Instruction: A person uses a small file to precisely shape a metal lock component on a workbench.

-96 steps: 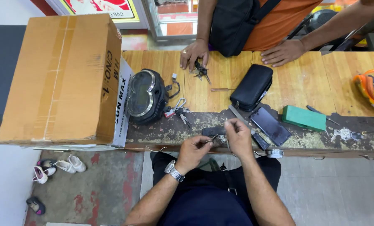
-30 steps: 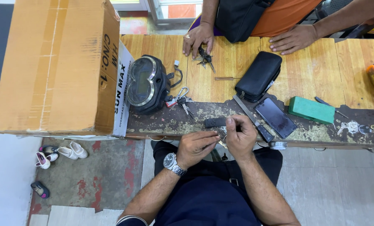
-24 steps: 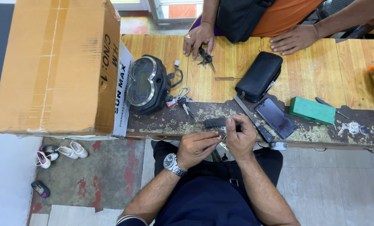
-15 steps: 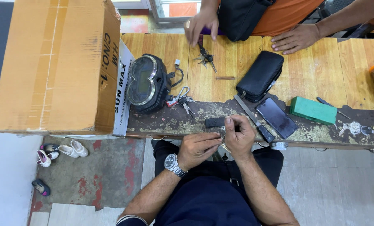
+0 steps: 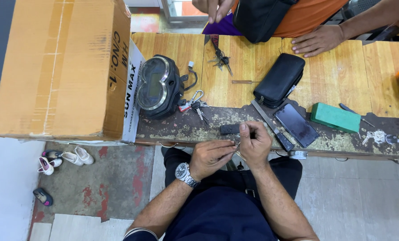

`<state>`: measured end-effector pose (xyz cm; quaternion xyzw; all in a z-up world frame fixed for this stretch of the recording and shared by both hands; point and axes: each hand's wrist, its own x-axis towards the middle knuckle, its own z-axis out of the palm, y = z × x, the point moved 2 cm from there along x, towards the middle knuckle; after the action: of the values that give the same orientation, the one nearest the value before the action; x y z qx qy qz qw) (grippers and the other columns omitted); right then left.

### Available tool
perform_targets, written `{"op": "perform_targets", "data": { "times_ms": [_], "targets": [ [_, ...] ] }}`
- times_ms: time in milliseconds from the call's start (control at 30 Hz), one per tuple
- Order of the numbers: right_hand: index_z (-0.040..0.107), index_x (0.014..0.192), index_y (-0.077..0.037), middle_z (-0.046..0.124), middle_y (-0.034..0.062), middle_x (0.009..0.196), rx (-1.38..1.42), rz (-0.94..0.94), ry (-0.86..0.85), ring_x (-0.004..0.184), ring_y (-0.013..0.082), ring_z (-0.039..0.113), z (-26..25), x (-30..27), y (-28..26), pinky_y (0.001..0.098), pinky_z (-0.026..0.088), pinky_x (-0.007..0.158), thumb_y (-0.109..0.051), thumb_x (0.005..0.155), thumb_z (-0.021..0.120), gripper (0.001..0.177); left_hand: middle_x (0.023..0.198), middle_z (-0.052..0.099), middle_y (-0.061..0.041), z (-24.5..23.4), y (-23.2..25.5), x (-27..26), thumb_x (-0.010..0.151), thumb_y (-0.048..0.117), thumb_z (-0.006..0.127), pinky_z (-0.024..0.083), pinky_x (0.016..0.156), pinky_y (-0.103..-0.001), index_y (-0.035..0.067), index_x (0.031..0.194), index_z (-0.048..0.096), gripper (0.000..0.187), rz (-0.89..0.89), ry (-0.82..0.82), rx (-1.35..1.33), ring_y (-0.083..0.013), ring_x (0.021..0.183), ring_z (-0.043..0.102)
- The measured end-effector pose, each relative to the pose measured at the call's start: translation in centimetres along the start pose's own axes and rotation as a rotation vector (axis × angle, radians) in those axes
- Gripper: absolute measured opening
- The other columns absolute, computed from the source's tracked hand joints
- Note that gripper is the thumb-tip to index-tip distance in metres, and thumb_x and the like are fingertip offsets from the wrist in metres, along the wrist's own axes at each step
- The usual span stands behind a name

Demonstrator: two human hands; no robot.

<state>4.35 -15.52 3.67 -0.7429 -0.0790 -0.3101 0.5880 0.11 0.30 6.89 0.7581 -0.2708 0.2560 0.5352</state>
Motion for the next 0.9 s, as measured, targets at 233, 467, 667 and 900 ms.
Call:
{"op": "perform_targets", "data": {
  "times_ms": [233,467,667,900],
  "targets": [
    [0.072,0.091,0.001,0.057,0.0089,0.056,0.016,-0.018,0.009,0.051,0.0134,0.053,0.2,-0.1,-0.2,0.0279,0.043,0.047,-0.007,0.098,0.071,0.011,0.094,0.08,-0.011,0.0,-0.1,-0.3,0.085,0.006,0.08,0.065,0.069,-0.039,0.007,0.089,0.08,0.005,-0.021,0.0,-0.01,-0.0309,0.087,0.079],
    [0.072,0.09,0.001,0.057,0.0093,0.055,0.019,-0.029,0.021,0.049,0.0139,0.054,0.4,-0.2,-0.3,0.0287,0.042,0.044,-0.008,0.099,0.07,0.013,0.092,0.08,-0.012,0.2,-0.3,-0.9,0.084,0.007,0.081,0.065,0.068,-0.04,0.007,0.088,0.079,0.004,-0.042,-0.004,-0.007,-0.0312,0.085,0.079],
    [0.073,0.09,0.0,0.056,0.0086,0.056,0.004,-0.016,0.017,0.049,0.0145,0.053,0.3,-0.5,-0.1,0.0294,0.043,0.045,-0.007,0.098,0.071,0.011,0.091,0.08,-0.01,0.1,0.1,-0.7,0.084,0.009,0.081,0.065,0.067,-0.039,0.008,0.089,0.08,0.005,-0.047,-0.015,0.001,-0.0305,0.084,0.079],
    [0.072,0.091,0.0,0.056,0.0096,0.058,-0.008,-0.009,-0.016,0.053,0.0145,0.053,0.3,-0.9,0.2,0.0304,0.043,0.048,-0.008,0.1,0.069,0.012,0.089,0.08,-0.011,0.4,-0.2,-1.4,0.082,0.008,0.083,0.065,0.067,-0.038,0.008,0.087,0.08,0.005,-0.062,0.002,-0.004,-0.0297,0.084,0.079]
  ]
}}
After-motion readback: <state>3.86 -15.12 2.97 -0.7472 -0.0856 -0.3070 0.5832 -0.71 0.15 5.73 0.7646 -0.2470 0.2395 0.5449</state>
